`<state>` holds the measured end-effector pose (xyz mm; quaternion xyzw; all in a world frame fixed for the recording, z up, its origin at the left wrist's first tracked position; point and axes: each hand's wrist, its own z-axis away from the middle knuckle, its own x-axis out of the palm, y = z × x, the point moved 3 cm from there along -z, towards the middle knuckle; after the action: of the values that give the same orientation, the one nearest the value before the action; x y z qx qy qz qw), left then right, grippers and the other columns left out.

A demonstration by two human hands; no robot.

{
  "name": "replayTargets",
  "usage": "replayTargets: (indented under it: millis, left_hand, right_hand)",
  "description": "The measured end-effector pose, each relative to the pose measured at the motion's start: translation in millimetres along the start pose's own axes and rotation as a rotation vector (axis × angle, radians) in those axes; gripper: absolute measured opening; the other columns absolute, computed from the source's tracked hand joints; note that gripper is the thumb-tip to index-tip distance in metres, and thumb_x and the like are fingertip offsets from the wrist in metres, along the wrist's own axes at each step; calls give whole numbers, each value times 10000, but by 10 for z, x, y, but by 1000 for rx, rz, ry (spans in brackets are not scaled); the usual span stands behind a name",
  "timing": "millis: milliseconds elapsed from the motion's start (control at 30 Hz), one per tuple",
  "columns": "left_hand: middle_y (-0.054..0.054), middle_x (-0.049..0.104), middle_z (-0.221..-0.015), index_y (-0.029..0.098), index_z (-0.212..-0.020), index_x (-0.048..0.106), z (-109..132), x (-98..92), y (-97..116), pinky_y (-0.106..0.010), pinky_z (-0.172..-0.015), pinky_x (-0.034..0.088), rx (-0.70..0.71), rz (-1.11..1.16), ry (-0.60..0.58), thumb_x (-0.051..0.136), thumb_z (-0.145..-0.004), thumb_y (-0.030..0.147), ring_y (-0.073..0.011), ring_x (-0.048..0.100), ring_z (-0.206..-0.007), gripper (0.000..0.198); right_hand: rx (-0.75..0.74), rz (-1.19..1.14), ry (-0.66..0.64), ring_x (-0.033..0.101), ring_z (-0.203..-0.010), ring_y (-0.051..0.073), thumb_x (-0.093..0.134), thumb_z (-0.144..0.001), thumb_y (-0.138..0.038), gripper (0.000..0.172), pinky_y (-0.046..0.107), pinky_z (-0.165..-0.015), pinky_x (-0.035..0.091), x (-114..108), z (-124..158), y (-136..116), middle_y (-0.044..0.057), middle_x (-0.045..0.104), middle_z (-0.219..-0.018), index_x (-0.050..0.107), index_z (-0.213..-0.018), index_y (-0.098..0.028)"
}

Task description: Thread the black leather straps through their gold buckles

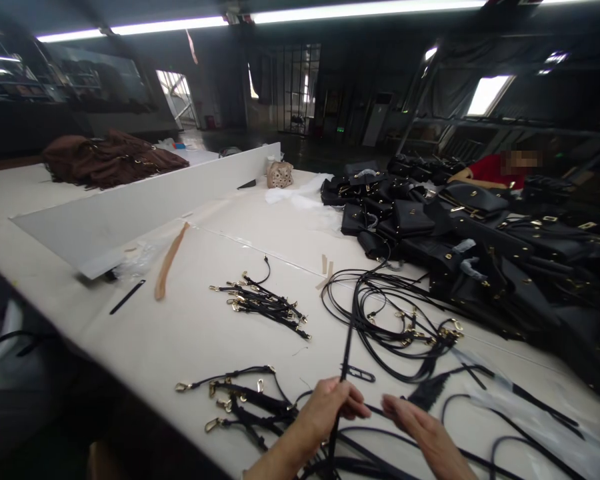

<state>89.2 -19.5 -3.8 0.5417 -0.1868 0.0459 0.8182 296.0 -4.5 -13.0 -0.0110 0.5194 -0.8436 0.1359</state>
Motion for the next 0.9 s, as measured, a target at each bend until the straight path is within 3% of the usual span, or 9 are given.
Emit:
replayTargets:
  millis: [100, 233, 300, 400, 467, 567, 667, 733, 900]
  left_hand:
    - [-119, 760, -814, 129, -904, 703, 25, 196, -102, -358, -780, 497, -15, -164, -195, 387, -915, 473, -243, 688, -783, 468]
    - [-43, 755, -800, 184, -809, 745, 4, -47, -72, -312, -755, 493, 5, -318, -270, 473, -880, 380, -226, 671, -750, 343]
    - [-23, 738, -771, 208, -778, 743, -100, -312, -53, -306, -749, 483, 31, -458, -240, 568, -835, 350, -225, 648, -740, 232]
    - [-70, 686, -1007, 211, -971, 701, -380, -768, -40, -369, -902, 418, 106, -649, -14, 535, -860, 255, -260, 591, -946, 204]
    - [-109, 597, -1172, 198, -1071, 642, -591, -1020, -46, -418, -1008, 329, 150, -741, 130, 499, -863, 163, -285, 502, -1112, 255]
    - [-114, 573, -1156, 179, -973, 630, -861, -1250, -69, -458, -1032, 296, 179, -833, 213, 570, -826, 119, -292, 465, -1152, 170]
    - [-73, 600, -1076, 167, -876, 621, -1020, -1332, -51, -472, -1001, 338, 197, -855, 223, 619, -847, 212, -257, 506, -1090, 53]
    - [-58, 614, -1021, 164, -845, 623, -1054, -1320, 12, -470, -986, 352, 216, -830, 224, 632, -850, 266, -246, 518, -1066, 102]
    - [-86, 644, -883, 191, -813, 664, -867, -1062, 327, -389, -926, 390, 275, -644, 178, 568, -879, 369, -261, 534, -1002, 212]
  right_hand:
    - [33, -187, -44, 653, -1006, 299, 724, -700, -618, 498, 380, -909, 494, 500, -135, -217, 65, 752, -900, 740, -951, -189]
    - [81, -507, 28, 643, -720, 173, 836, -612, -555, 554, 250, -667, 519, 837, -204, -413, 24, 701, -755, 694, -991, -176]
    - [55, -587, 25, 471, -457, 68, 809, -671, -546, 548, 177, -456, 407, 814, -209, -438, -43, 597, -615, 657, -1050, -180]
    - [44, -573, 10, 166, -351, 20, 720, -757, -586, 516, 148, -337, 150, 686, -195, -397, -107, 414, -486, 609, -1068, -190]
    - [84, -544, -16, 99, -355, 20, 694, -762, -615, 497, 153, -333, 89, 631, -169, -333, -119, 348, -447, 598, -997, -188]
    - [135, -522, -29, 55, -356, 14, 693, -739, -647, 496, 159, -336, 62, 607, -120, -227, -135, 279, -407, 577, -906, -194]
    - [149, -501, -14, 81, -345, 6, 703, -717, -663, 505, 160, -344, 65, 572, -80, -143, -126, 311, -413, 573, -875, -201]
    - [128, -488, -6, 165, -346, 3, 740, -678, -655, 522, 154, -344, 113, 513, -59, -128, -89, 434, -486, 597, -863, -189]
    - [46, -440, 58, 396, -453, 46, 780, -674, -585, 492, 165, -408, 282, 282, 27, -266, -2, 601, -686, 662, -902, -166]
